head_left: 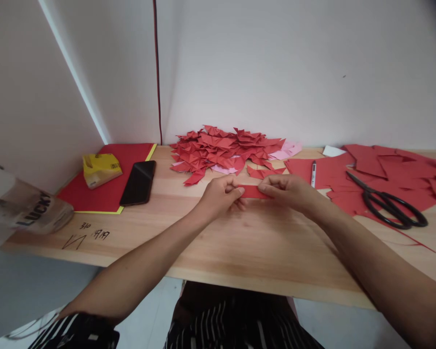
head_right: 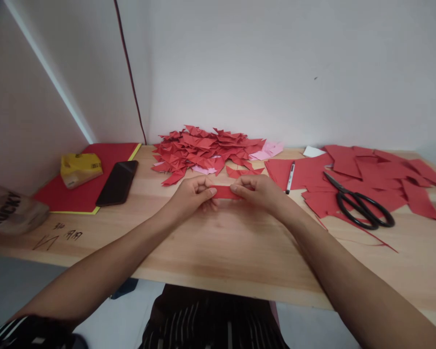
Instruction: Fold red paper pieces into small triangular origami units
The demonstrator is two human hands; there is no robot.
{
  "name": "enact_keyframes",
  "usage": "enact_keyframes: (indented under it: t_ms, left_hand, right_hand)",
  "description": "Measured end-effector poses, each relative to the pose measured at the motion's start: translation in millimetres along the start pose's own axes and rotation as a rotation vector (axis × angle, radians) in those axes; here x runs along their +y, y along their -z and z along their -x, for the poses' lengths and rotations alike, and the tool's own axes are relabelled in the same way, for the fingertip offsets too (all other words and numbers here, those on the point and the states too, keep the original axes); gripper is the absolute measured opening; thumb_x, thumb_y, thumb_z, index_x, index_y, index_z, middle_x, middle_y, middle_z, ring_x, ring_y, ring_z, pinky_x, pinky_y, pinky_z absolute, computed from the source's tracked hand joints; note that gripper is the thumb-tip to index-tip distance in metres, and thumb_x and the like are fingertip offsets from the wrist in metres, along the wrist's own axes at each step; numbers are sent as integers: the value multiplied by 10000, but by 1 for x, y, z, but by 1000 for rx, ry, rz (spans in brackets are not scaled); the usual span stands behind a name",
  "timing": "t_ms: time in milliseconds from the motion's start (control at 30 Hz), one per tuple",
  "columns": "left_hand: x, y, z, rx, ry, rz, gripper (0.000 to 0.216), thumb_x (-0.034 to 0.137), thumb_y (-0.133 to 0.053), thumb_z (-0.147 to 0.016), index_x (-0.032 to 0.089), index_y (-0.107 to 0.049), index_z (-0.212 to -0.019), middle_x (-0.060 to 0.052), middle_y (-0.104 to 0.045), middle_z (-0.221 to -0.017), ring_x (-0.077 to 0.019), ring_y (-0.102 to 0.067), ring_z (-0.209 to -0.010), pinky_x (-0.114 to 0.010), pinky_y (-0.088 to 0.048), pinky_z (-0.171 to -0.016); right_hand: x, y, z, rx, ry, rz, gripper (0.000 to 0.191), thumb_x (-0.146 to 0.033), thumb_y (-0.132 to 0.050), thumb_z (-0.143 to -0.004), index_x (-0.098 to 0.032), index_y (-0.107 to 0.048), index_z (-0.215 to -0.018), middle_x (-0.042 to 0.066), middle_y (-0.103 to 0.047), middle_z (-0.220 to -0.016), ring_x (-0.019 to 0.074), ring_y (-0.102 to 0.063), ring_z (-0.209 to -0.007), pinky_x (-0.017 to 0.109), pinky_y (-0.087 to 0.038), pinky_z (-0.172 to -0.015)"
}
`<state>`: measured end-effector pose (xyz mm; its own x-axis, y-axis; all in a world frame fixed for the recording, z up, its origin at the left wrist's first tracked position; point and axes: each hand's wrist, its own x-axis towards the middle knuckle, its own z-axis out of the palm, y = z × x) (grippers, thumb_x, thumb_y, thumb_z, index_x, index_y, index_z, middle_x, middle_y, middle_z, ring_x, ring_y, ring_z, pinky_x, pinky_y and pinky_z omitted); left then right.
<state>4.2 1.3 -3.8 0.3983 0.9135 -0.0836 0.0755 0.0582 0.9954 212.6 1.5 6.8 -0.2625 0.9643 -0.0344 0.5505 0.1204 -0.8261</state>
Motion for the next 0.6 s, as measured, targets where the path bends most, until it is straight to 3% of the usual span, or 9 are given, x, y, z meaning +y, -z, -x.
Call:
enact_keyframes:
  t_ms: [133,233,367,600]
  left_hand:
    - [2,2,0,15,71,164,104,136,-546,-894,153,-477,-818,-40,-709,-678,-141,-703,-582,-164,-441,-455]
    - [5,1,1,42,82,245,67,131,-564,-888,141,-502,-864,-64,-731,-749,-152,-721,-640,-182,-483,-501]
    - [4,1,1,26,93,280,110,157,-620,-862,137,-512,-875,-78,-738,-802,-161,-727,-673,-196,-503,-536]
    - [-3,1,0,-38,24,240,306,324,-737,-782,130,-568,-946,-98,-720,-910,-177,-710,-771,-241,-523,-621]
  right_hand:
    - [5,4,-2,139,-32,-200,399,-583,-655,-794,-206,-613,-668,14,-589,-613,122,-443,-530,276,-319,-500]
    - [4,-1,-2,109,-55,-352,379,-565,-708,-756,-199,-612,-738,22,-633,-722,115,-473,-574,262,-353,-525]
    - [3,-10,-1,26,-30,-359,382,-535,-721,-750,-174,-635,-840,12,-625,-767,103,-475,-590,246,-349,-535]
    - [8,-17,-2,53,28,-321,358,-515,-659,-800,-181,-683,-927,29,-662,-783,135,-547,-638,258,-379,-546]
